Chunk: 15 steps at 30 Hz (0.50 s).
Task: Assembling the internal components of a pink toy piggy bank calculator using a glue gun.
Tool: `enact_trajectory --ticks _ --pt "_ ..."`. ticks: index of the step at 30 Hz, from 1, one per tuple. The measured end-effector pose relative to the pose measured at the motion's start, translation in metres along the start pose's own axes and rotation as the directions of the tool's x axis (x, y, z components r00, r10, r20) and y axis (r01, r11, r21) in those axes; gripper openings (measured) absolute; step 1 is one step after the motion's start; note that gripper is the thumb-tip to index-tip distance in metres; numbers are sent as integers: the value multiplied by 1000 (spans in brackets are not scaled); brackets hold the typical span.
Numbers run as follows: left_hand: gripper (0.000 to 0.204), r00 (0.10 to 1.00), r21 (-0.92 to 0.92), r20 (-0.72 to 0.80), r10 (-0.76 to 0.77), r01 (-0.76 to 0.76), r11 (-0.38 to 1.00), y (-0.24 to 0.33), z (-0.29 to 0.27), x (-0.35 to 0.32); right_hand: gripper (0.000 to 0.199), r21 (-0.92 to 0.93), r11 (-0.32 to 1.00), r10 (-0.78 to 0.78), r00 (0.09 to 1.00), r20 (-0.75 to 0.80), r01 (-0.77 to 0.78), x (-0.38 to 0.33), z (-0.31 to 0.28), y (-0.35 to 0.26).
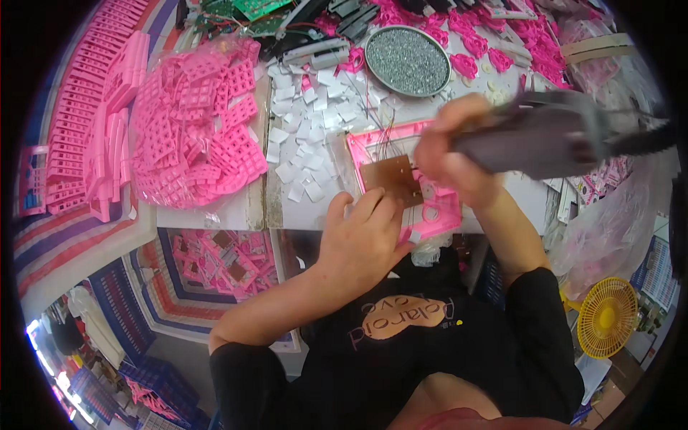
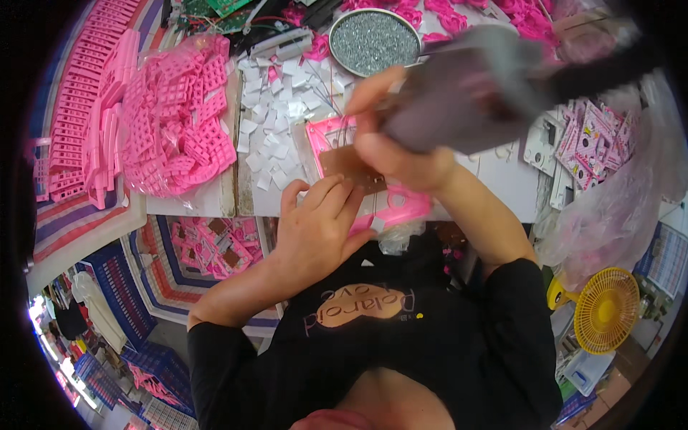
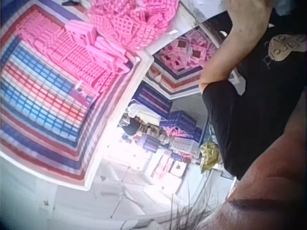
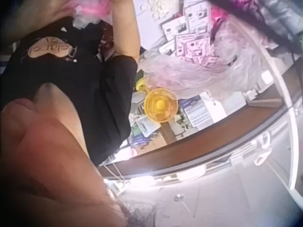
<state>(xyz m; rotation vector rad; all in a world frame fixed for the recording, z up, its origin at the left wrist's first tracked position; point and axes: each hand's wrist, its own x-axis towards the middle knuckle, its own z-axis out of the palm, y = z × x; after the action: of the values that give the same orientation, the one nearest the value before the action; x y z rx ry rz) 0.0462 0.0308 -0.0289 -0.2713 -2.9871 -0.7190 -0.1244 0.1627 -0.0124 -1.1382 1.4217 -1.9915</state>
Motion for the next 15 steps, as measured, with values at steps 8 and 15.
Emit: enact_trajectory --ticks 8,15 --pt "14 968 257 -211 134 -77 963 -108 2 202 32 173 960 -212 975 -62 220 22 -25 -32" --pt "17 986 383 -87 143 -99 918 -115 34 246 30 209 953 -197 972 -128 221 -6 -39 -35"
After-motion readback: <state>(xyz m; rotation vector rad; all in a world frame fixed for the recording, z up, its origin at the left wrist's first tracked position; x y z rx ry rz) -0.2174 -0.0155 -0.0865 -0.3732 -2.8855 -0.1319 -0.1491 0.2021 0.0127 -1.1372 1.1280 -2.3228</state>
